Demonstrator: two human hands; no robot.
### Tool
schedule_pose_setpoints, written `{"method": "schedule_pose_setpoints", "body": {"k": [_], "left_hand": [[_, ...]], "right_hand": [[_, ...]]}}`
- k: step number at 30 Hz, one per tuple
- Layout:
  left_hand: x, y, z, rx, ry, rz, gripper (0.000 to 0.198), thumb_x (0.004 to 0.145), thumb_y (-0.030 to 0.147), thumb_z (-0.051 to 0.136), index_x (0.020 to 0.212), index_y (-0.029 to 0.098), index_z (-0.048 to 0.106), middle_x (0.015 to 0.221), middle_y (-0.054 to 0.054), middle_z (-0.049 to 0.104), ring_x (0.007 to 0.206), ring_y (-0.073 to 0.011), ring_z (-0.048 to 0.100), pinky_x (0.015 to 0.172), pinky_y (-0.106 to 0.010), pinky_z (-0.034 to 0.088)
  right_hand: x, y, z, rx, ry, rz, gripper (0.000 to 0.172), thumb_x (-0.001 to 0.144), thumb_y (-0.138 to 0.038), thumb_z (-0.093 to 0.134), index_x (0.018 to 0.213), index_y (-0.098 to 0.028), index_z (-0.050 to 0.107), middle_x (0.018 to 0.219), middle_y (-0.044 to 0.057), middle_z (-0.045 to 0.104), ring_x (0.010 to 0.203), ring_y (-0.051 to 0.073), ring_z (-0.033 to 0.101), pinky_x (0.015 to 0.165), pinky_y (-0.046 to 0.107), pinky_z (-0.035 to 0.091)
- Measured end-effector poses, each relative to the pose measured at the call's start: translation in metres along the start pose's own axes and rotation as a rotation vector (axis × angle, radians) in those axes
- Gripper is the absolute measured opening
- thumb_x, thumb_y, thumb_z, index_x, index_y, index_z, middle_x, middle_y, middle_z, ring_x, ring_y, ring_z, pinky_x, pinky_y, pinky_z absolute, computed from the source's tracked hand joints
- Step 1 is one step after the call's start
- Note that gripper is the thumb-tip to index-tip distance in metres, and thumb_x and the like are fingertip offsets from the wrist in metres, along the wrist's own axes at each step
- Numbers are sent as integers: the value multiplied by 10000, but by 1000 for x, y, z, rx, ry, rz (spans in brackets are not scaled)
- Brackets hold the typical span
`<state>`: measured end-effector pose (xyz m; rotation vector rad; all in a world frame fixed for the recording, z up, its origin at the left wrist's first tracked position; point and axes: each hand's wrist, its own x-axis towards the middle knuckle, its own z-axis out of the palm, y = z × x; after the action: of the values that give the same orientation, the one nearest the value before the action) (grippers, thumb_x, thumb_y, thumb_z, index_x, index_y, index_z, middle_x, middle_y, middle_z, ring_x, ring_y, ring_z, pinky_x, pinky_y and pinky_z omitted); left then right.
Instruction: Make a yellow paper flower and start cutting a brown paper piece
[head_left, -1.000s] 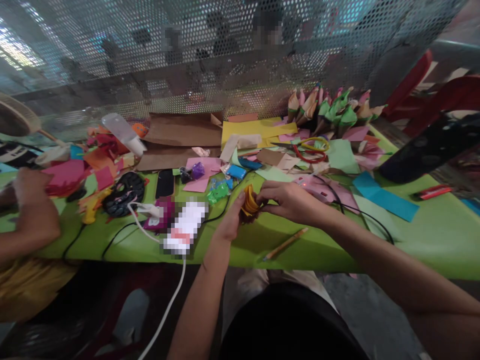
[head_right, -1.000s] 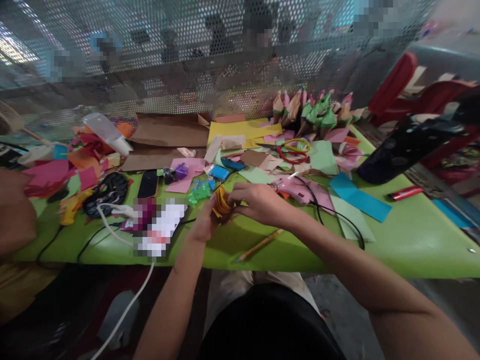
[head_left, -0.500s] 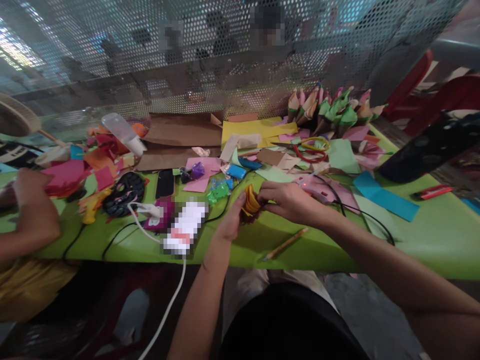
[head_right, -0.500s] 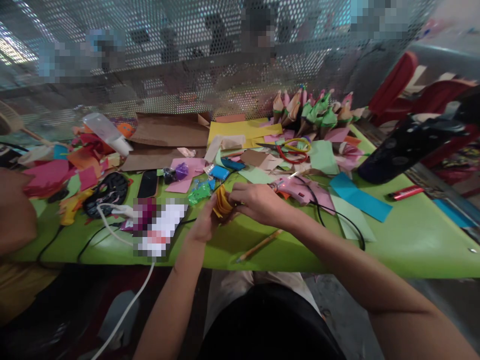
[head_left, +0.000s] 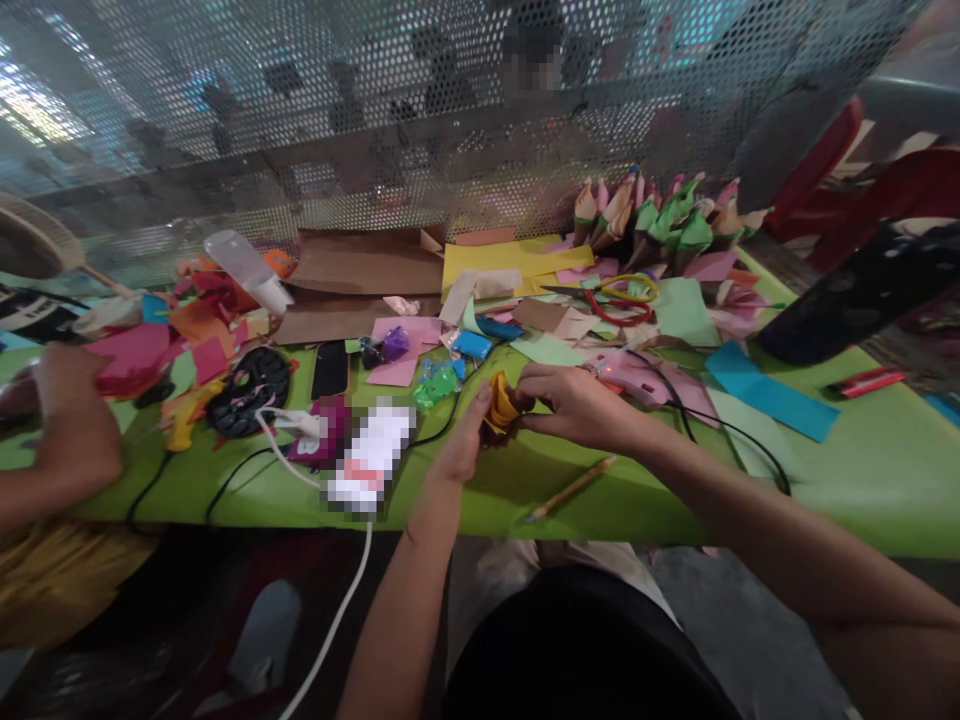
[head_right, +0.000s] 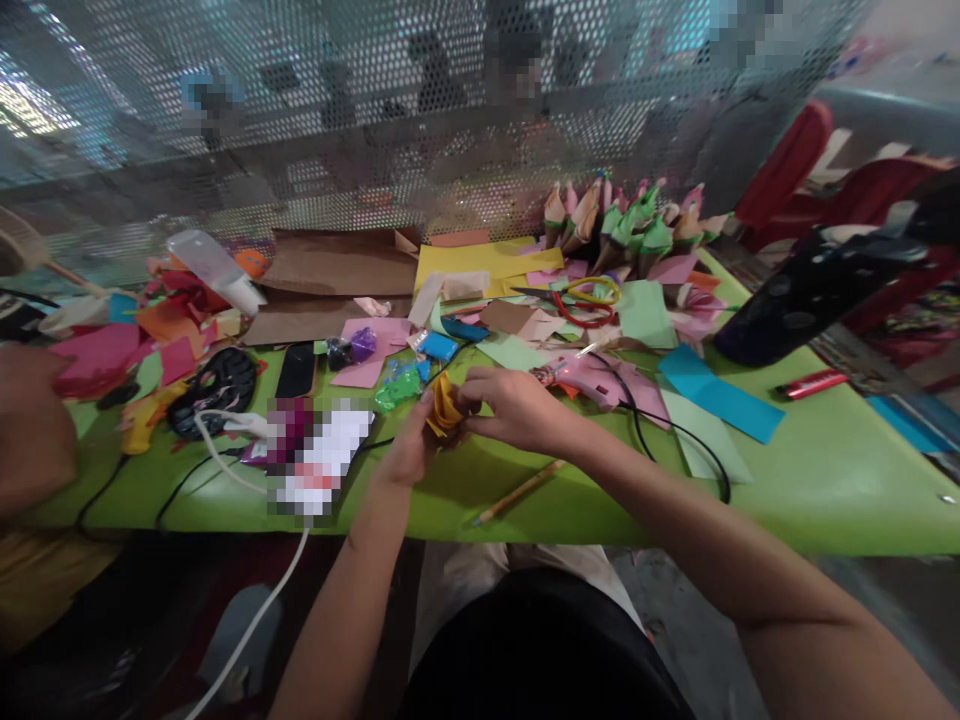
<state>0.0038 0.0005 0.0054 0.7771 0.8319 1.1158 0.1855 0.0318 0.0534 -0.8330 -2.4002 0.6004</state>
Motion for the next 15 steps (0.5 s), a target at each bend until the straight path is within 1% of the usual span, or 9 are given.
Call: {"method": "schedule_pose_setpoints", "body": {"k": [3, 5, 6, 8, 10, 13, 15], "left_hand": [[2, -2, -2, 20, -22, 44, 529, 783, 649, 754, 1024, 182, 696, 914, -28, 702, 828, -162, 636, 637, -237, 475], [2, -3, -3, 17, -22, 43, 516, 800, 643, 741, 1014, 175, 699, 915, -36, 709, 835, -169, 645, 652, -247, 486], [2, -3, -3, 13, -20, 39, 518, 805, 646, 734, 1013, 173, 700, 912, -40, 713, 835, -176, 651, 651, -253, 489], [1, -2, -3, 10, -3, 32, 533, 805, 661, 721, 1014, 171, 698, 885, -45, 717, 825, -189, 664, 632, -260, 488], [1, -1, -4, 17, 17, 39, 549, 797, 675, 714, 1015, 172, 691, 865, -46, 715, 814, -196, 675, 598, -257, 478], [1, -1, -5, 39, -2, 59, 585, 780, 703, 708, 1017, 169, 682, 870, -53, 712, 798, -196, 678, 546, -247, 454], [1, -1, -6, 56, -19, 75, 606, 764, 721, 713, 1019, 172, 682, 888, -56, 715, 808, -200, 682, 555, -255, 472]], "right_hand": [[0, 0, 1, -7, 5, 5, 93, 826, -135, 704, 784, -189, 639, 845, 24, 644, 711, 134, 576, 643, 234, 381], [0, -1, 0, 17, 11, 11, 81, 820, -142, 718, 811, -188, 653, 866, 28, 660, 731, 139, 582, 653, 237, 386], [0, -1, -1, 47, 19, 10, 83, 815, -155, 735, 840, -190, 664, 876, 28, 670, 738, 141, 585, 659, 238, 393], [-1, 0, -3, 131, 49, 8, 139, 812, -196, 766, 926, -196, 687, 901, 26, 692, 740, 140, 584, 666, 238, 412], [-3, 2, -6, 212, 105, 16, 183, 826, -229, 765, 996, -200, 703, 902, 23, 707, 711, 132, 568, 650, 236, 418], [-6, 7, -6, 274, 192, 30, 121, 873, -233, 709, 985, -192, 731, 866, 24, 713, 677, 123, 562, 624, 233, 417], [-7, 9, -4, 289, 225, 21, 105, 892, -233, 687, 963, -186, 749, 849, 28, 714, 685, 125, 584, 635, 235, 431]]}}
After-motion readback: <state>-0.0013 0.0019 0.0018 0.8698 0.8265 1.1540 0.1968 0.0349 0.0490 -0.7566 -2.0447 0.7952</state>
